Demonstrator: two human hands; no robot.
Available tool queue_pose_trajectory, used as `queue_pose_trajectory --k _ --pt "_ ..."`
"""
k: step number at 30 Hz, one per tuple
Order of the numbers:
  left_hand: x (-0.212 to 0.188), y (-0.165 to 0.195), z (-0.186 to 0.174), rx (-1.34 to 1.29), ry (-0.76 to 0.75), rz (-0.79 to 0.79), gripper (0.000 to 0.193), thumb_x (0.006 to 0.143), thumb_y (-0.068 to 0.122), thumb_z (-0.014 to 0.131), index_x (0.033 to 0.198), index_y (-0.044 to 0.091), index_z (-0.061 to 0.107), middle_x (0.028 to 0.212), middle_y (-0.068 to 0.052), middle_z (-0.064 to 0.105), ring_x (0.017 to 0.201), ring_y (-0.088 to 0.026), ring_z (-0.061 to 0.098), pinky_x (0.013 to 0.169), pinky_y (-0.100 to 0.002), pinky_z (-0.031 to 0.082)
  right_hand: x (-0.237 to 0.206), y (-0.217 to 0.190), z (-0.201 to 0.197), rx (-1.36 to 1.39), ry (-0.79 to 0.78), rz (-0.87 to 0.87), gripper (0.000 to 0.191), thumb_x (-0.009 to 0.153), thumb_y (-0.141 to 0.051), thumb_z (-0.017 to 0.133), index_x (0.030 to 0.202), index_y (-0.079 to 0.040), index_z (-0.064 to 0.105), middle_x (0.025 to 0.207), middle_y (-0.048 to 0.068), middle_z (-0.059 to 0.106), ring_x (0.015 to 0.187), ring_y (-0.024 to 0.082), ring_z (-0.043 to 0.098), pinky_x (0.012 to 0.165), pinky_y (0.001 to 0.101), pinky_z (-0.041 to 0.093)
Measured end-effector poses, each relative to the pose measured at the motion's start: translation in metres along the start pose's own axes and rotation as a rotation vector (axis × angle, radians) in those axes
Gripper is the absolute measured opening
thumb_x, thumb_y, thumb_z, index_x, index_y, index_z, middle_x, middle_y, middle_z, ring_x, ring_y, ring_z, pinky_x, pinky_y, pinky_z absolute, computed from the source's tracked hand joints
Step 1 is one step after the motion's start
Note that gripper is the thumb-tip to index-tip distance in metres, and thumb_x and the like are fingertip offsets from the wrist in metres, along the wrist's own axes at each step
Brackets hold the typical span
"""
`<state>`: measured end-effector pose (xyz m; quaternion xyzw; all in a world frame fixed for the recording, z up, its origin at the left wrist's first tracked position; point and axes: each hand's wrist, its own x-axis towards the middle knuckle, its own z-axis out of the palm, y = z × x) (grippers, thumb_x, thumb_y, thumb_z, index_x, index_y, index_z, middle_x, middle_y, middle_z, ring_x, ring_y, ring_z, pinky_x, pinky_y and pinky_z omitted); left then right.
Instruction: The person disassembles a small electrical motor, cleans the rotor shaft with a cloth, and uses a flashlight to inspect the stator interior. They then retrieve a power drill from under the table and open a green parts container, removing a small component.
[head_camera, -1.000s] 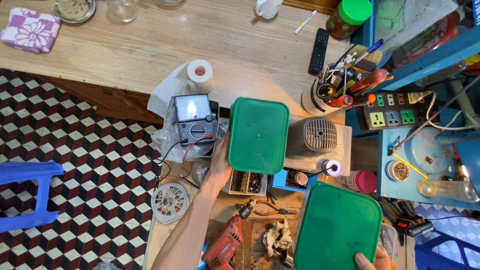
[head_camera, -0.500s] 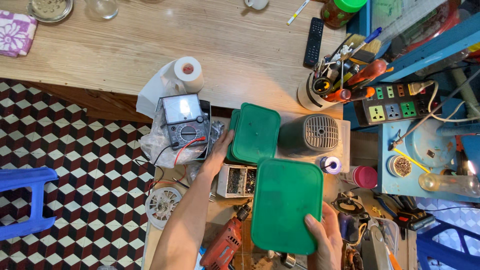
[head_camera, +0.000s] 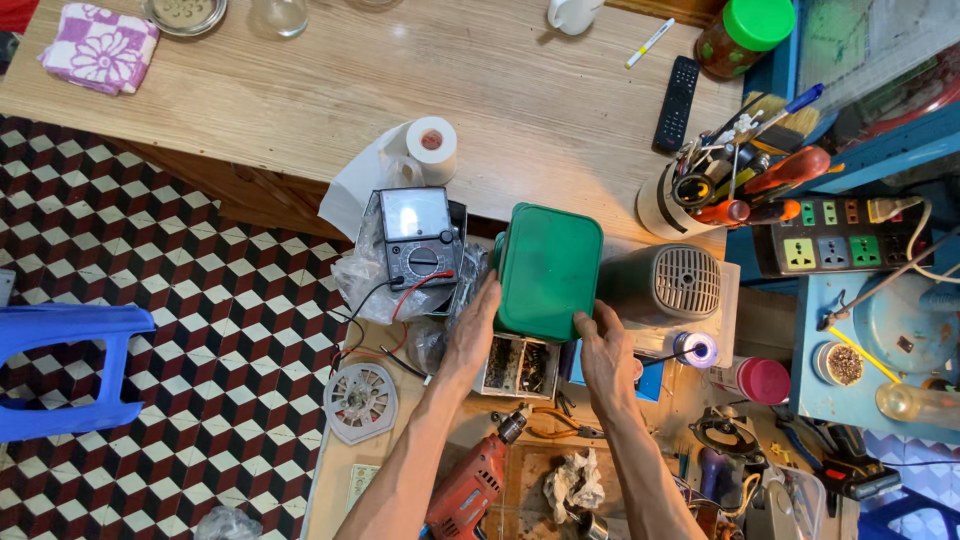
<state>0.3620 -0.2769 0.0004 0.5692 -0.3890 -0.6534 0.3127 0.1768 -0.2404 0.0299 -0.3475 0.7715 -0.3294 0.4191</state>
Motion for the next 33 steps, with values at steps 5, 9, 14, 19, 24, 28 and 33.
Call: queue_pose_trajectory --k 5,9,14,19,24,28,33 --pt "0.003 0.000 0.014 0.229 0.017 0.092 0.088 0.094 0.062 0.049 0.162 0.011 0.026 0.164 -0.016 0.034 0.150 -0.033 0.034 0.121 -0.043 0.027 0.003 -0.030 0.004 -0.299 0.252 -0.465 0.053 0.097 -0.031 0.061 0.140 0.000 0.054 0.138 0.027 0.058 0.129 0.038 0.055 0.106 0.0448 0.043" --pt "0.000 -0.005 0.018 0.260 0.032 0.423 0.111 0.082 0.049 0.079 0.161 0.005 0.016 0.162 -0.024 0.033 0.149 -0.037 0.039 0.121 -0.043 0.034 0.066 -0.075 0.033 -0.413 0.107 -0.820 0.042 0.096 -0.026 0.067 0.130 -0.002 0.064 0.136 0.020 0.063 0.128 0.038 0.056 0.109 0.0461 0.042" --pt "0.002 -0.006 0.008 0.278 -0.045 0.458 0.128 0.070 0.045 0.089 0.164 0.003 0.012 0.166 -0.025 0.029 0.152 -0.036 0.035 0.122 -0.043 0.032 0.114 -0.092 0.067 -0.580 0.021 -0.769 0.033 0.091 -0.037 0.076 0.104 -0.006 0.075 0.107 0.012 0.073 0.108 0.030 0.064 0.099 0.0454 0.042" --pt "0.015 -0.008 -0.005 0.456 -0.101 0.450 0.144 0.060 0.059 0.091 0.164 -0.001 0.011 0.170 -0.025 0.024 0.156 -0.037 0.030 0.125 -0.043 0.030 0.101 -0.075 0.074 -0.301 0.166 -0.888 0.032 0.096 -0.037 0.072 0.091 -0.005 0.072 0.093 0.010 0.069 0.095 0.028 0.061 0.094 0.0429 0.040" --pt "0.029 -0.013 -0.010 0.604 -0.203 0.346 0.156 0.050 0.076 0.082 0.165 0.000 0.009 0.170 -0.022 0.020 0.152 -0.038 0.028 0.122 -0.045 0.027 0.096 -0.080 0.073 0.094 0.169 -0.660 0.047 0.109 -0.042 0.059 0.078 -0.006 0.064 0.081 0.005 0.060 0.080 0.018 0.051 0.078 0.0344 0.042" --pt "0.032 -0.014 -0.012 0.504 -0.254 0.368 0.147 0.065 0.080 0.073 0.164 -0.004 0.005 0.170 -0.027 0.013 0.155 -0.042 0.023 0.125 -0.045 0.024 0.091 -0.089 0.069 0.432 0.228 -0.487 0.063 0.111 -0.051 0.051 0.072 -0.002 0.059 0.069 0.005 0.054 0.067 0.013 0.046 0.066 0.0297 0.037" --pt "0.036 -0.005 -0.020 0.206 -0.200 0.215 0.097 0.097 0.070 0.043 0.162 0.001 0.025 0.168 -0.021 0.029 0.154 -0.036 0.033 0.124 -0.040 0.029 0.090 -0.088 0.073 0.312 0.324 -0.542 0.073 0.111 -0.060 0.035 0.070 -0.004 0.060 0.065 0.005 0.059 0.066 0.013 0.052 0.069 0.0270 0.042"
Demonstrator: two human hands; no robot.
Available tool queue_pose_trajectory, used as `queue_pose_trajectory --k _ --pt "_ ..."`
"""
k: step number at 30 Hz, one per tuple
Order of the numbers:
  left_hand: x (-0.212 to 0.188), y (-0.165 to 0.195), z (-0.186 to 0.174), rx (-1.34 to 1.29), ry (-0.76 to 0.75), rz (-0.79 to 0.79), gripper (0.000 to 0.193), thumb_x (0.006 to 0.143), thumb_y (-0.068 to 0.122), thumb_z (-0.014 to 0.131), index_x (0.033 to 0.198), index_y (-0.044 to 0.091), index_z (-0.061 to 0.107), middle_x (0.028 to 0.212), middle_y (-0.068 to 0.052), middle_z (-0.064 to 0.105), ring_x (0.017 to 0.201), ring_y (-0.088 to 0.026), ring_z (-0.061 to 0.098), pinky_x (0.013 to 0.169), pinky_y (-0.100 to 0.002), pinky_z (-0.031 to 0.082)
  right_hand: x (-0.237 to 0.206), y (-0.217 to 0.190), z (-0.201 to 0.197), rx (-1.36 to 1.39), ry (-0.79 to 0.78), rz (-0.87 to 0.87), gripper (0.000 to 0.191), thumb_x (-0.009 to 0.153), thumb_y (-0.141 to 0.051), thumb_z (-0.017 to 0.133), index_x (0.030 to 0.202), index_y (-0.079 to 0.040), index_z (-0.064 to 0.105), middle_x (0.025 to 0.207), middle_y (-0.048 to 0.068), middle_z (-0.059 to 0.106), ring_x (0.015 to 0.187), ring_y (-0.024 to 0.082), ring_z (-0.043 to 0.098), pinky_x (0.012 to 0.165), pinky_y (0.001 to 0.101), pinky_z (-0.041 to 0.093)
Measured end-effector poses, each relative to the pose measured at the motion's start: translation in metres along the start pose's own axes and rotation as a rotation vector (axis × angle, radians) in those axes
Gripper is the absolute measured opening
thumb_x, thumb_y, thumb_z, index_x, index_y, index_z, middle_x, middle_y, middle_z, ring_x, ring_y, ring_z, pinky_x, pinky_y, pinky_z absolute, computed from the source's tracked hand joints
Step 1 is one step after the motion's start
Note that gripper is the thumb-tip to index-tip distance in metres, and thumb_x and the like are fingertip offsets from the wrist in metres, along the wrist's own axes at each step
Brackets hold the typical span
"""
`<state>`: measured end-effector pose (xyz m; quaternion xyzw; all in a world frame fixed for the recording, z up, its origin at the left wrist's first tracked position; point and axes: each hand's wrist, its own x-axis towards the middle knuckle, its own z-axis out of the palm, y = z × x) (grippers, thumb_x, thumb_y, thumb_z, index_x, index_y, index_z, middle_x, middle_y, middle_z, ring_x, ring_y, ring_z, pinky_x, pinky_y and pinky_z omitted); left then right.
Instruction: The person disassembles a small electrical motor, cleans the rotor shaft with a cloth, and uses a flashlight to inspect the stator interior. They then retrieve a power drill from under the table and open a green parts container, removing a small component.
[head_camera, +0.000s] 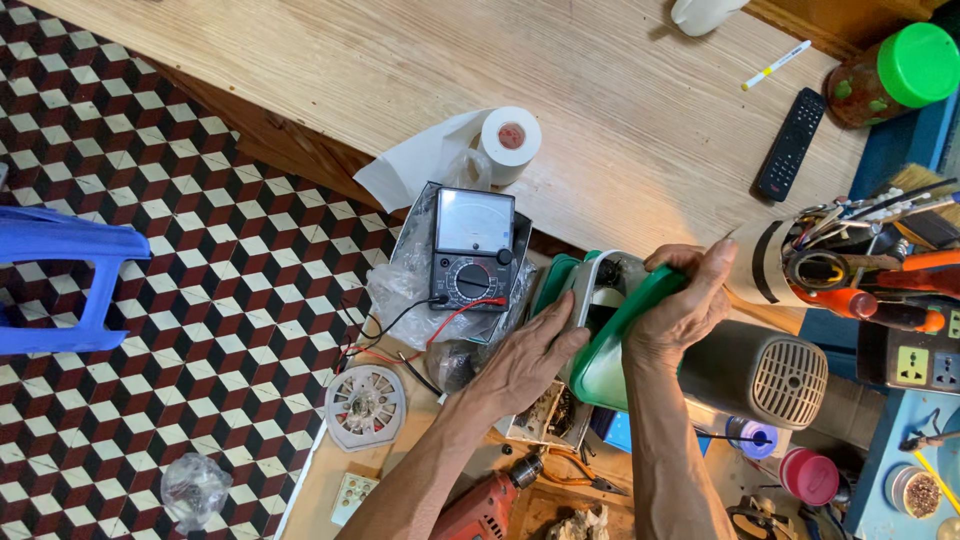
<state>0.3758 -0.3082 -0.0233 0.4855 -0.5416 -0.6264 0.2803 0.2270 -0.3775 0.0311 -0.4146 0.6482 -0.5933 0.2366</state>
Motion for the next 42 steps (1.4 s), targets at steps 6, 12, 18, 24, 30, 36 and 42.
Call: queue_pose_trajectory --k 6,12,18,24,30,36,42 --pt "0.006 0.010 0.003 0.204 0.124 0.087 0.081 0.099 0.057 0.045 0.156 0.001 0.035 0.158 -0.023 0.044 0.140 -0.039 0.051 0.114 -0.041 0.041 0.019 0.010 -0.025 0.288 0.058 0.044 0.067 0.110 -0.060 0.042 0.067 -0.010 0.052 0.065 0.011 0.056 0.069 0.023 0.055 0.075 0.0333 0.047" --pt "-0.001 0.010 0.001 0.084 0.125 -0.014 0.074 0.102 0.053 0.044 0.158 0.006 0.033 0.154 -0.025 0.044 0.137 -0.041 0.050 0.113 -0.043 0.042 0.042 0.010 -0.073 0.451 -0.108 0.100 0.070 0.106 -0.063 0.049 0.062 -0.008 0.050 0.064 0.014 0.053 0.067 0.025 0.052 0.071 0.0336 0.043" --pt "-0.002 0.019 0.002 0.093 0.249 -0.015 0.063 0.102 0.045 0.044 0.154 0.011 0.041 0.149 -0.021 0.053 0.131 -0.039 0.055 0.109 -0.045 0.045 0.037 0.008 -0.090 0.456 -0.120 0.135 0.071 0.107 -0.061 0.050 0.060 -0.007 0.049 0.063 0.014 0.053 0.069 0.025 0.054 0.072 0.0330 0.043" --pt "-0.012 0.028 0.004 -0.037 0.166 -0.201 0.049 0.102 0.030 0.045 0.150 0.020 0.050 0.132 -0.011 0.068 0.099 -0.027 0.075 0.085 -0.037 0.063 0.037 -0.002 -0.098 0.409 -0.132 0.196 0.067 0.111 -0.057 0.051 0.064 -0.011 0.044 0.067 0.013 0.050 0.071 0.024 0.049 0.070 0.0350 0.039" --pt "-0.028 0.032 0.017 0.552 0.231 0.557 0.019 0.097 0.010 0.067 0.116 0.005 0.070 0.103 -0.010 0.068 0.094 -0.023 0.068 0.084 -0.034 0.059 0.027 -0.033 -0.103 0.261 -0.164 0.222 0.067 0.110 -0.056 0.045 0.059 -0.013 0.037 0.060 0.011 0.046 0.062 0.020 0.042 0.064 0.0320 0.036" --pt "-0.001 0.038 0.031 0.865 -0.062 0.700 0.006 0.078 0.004 0.070 0.084 0.004 0.071 0.091 -0.012 0.065 0.090 -0.029 0.067 0.072 -0.043 0.056 0.008 -0.061 -0.106 0.151 -0.143 0.259 0.069 0.108 -0.055 0.044 0.055 -0.014 0.033 0.057 0.010 0.043 0.059 0.019 0.039 0.060 0.0310 0.033" --pt "0.020 0.052 0.052 1.181 -0.292 0.809 0.006 0.070 0.009 0.072 0.071 0.003 0.072 0.090 -0.013 0.067 0.089 -0.029 0.067 0.064 -0.040 0.056 0.004 -0.078 -0.122 0.257 -0.140 0.243 0.069 0.108 -0.055 0.046 0.054 -0.015 0.033 0.054 0.010 0.042 0.056 0.019 0.037 0.060 0.0314 0.033"
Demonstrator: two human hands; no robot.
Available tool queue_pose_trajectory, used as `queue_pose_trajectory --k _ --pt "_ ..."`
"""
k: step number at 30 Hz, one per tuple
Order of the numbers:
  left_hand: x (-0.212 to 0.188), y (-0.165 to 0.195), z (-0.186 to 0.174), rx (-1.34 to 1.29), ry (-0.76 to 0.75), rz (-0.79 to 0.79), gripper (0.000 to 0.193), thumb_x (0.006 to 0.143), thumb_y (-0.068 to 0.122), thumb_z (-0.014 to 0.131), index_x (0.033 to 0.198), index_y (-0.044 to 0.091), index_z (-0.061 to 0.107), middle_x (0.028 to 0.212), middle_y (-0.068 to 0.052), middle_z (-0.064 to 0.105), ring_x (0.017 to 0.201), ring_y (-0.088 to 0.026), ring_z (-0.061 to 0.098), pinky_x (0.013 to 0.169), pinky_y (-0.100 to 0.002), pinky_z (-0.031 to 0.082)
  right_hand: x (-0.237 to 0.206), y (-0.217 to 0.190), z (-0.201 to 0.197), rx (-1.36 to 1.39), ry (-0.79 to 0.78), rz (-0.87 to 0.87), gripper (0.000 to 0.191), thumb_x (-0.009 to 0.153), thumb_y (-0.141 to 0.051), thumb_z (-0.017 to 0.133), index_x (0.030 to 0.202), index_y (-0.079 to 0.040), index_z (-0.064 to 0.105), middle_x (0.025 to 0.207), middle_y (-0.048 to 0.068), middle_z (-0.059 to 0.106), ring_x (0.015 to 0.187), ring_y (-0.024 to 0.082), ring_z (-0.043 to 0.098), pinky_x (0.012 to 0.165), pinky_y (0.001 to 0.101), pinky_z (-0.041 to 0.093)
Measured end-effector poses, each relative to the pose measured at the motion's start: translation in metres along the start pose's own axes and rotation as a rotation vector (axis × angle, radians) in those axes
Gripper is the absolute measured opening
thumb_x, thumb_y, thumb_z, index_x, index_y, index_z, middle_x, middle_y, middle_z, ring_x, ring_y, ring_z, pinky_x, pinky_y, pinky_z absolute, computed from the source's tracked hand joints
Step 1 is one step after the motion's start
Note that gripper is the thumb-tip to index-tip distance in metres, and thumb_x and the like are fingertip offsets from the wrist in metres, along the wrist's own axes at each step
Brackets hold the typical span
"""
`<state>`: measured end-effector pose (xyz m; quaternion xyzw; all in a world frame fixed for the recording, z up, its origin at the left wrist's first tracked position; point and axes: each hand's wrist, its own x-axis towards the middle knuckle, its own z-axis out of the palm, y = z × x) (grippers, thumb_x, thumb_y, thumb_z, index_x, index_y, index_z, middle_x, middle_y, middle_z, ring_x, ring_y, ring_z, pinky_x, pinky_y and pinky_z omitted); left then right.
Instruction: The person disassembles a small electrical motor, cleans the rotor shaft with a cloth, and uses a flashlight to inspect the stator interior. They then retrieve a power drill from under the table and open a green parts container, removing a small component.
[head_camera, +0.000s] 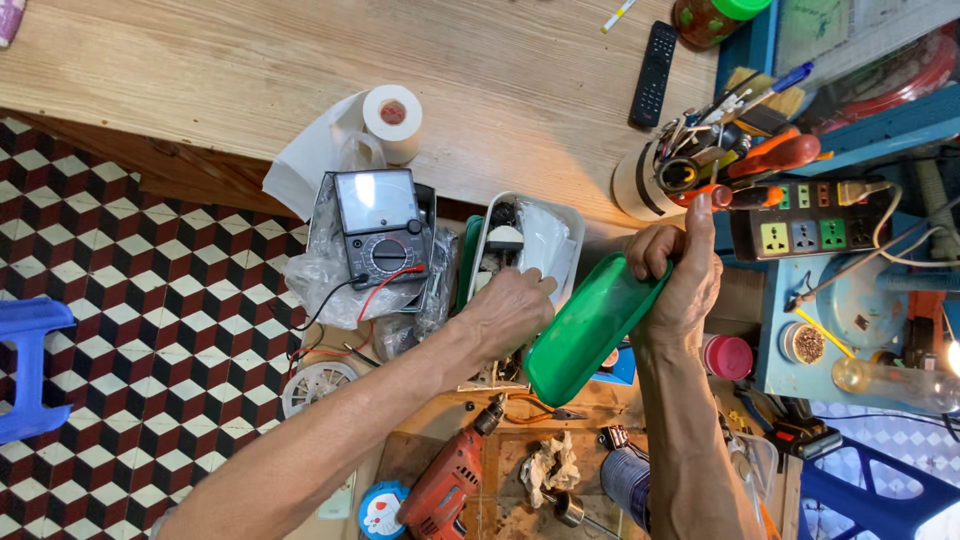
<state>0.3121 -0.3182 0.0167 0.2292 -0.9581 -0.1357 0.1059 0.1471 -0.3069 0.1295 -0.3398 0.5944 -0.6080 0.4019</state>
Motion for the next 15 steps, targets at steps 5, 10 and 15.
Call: queue_pose_trajectory --k 5,10,15 --pt "-0.010 0.011 -0.021 -0.084 0.186 0.040 0.007 0.079 0.010 0.074 0.081 0.004 0.071 0.090 -0.011 0.067 0.089 -0.026 0.067 0.069 -0.039 0.056 -0.006 -0.016 -0.005 0.040 -0.045 -0.011 0.070 0.108 -0.055 0.047 0.053 -0.015 0.033 0.052 0.009 0.040 0.056 0.020 0.037 0.060 0.0328 0.034" --pt "-0.044 0.045 -0.028 -0.413 0.702 -0.307 0.013 0.094 0.014 0.069 0.102 0.004 0.068 0.101 -0.008 0.067 0.093 -0.019 0.065 0.081 -0.033 0.058 0.000 -0.034 -0.010 -0.142 -0.008 0.071 0.070 0.106 -0.059 0.043 0.051 -0.016 0.032 0.051 0.006 0.038 0.051 0.018 0.038 0.051 0.0320 0.031" --pt "-0.060 0.048 -0.011 -1.676 0.930 -1.020 0.023 0.102 0.026 0.067 0.112 0.007 0.074 0.089 -0.001 0.063 0.075 -0.008 0.052 0.066 -0.023 0.044 0.036 -0.021 0.026 -0.290 -0.043 0.138 0.068 0.104 -0.060 0.047 0.052 -0.018 0.034 0.050 0.002 0.036 0.047 0.015 0.036 0.047 0.0322 0.027"
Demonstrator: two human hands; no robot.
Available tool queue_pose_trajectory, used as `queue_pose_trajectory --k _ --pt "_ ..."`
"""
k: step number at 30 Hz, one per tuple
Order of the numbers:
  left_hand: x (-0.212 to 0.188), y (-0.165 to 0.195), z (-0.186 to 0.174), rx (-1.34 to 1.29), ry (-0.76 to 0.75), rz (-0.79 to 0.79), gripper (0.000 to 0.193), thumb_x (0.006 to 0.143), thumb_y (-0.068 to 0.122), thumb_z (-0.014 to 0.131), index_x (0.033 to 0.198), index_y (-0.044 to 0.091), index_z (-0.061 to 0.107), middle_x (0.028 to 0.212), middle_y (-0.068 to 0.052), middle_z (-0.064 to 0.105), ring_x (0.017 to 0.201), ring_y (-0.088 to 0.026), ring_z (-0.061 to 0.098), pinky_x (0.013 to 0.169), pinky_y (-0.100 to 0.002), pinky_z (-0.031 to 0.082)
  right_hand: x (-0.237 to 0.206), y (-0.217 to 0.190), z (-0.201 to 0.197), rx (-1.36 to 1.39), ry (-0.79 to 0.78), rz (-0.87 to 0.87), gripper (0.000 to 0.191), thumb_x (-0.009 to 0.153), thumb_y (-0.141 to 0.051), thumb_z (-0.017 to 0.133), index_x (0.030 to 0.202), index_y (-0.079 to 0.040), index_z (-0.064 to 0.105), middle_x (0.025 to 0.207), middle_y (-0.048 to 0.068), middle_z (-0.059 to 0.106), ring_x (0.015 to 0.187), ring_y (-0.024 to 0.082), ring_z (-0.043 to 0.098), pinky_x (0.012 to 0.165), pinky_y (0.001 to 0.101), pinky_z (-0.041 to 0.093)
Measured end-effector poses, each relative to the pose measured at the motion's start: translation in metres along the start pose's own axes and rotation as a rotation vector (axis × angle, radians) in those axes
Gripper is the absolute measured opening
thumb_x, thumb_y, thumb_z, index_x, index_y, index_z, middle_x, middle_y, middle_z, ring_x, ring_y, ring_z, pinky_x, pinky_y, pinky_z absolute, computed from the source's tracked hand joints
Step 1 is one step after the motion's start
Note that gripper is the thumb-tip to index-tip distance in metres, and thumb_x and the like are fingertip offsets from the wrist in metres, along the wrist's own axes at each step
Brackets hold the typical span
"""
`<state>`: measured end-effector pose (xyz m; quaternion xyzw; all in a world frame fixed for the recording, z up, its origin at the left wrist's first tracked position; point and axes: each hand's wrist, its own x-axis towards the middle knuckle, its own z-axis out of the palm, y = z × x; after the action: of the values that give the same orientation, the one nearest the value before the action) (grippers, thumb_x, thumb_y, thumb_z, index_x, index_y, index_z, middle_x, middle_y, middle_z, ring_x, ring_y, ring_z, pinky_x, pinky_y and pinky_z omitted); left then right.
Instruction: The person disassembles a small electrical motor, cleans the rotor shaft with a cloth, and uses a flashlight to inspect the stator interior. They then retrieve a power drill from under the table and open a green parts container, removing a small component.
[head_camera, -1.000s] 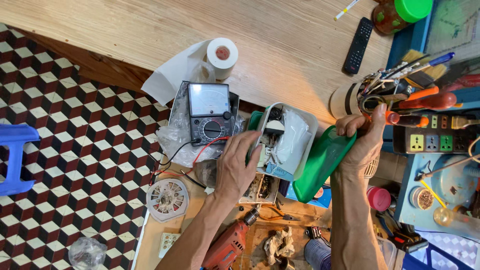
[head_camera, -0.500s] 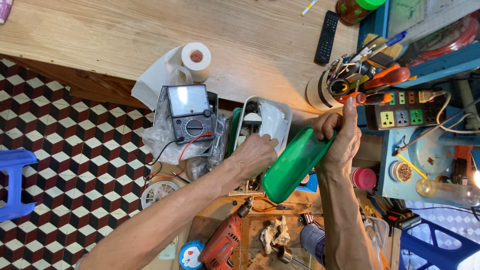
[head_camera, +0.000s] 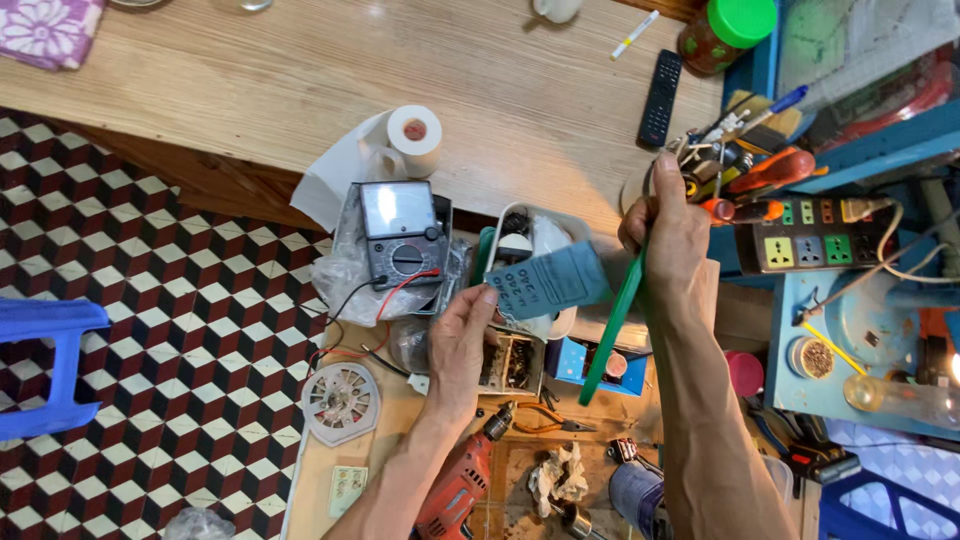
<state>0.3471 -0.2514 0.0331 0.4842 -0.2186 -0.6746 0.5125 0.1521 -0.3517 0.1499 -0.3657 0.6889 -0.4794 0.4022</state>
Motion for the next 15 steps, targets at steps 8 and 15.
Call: queue_pose_trajectory --k 8,15 --pt "0.001 -0.007 -0.048 -0.323 0.106 -0.039 0.024 0.099 0.031 0.064 0.112 0.011 0.066 0.099 0.002 0.069 0.087 -0.007 0.061 0.070 -0.025 0.046 0.062 0.020 0.049 -0.511 -0.005 -0.151 0.079 0.102 -0.065 0.047 0.049 -0.006 0.055 0.049 0.007 0.051 0.048 0.021 0.052 0.051 0.0396 0.043" --pt "-0.002 -0.019 -0.064 -0.413 0.173 -0.072 0.022 0.099 0.029 0.065 0.110 0.010 0.061 0.100 0.000 0.069 0.089 -0.012 0.065 0.080 -0.031 0.051 0.083 0.084 0.109 -0.804 -0.018 -0.433 0.052 0.110 -0.045 0.051 0.098 0.002 0.071 0.099 0.029 0.067 0.088 0.048 0.062 0.078 0.0563 0.049"
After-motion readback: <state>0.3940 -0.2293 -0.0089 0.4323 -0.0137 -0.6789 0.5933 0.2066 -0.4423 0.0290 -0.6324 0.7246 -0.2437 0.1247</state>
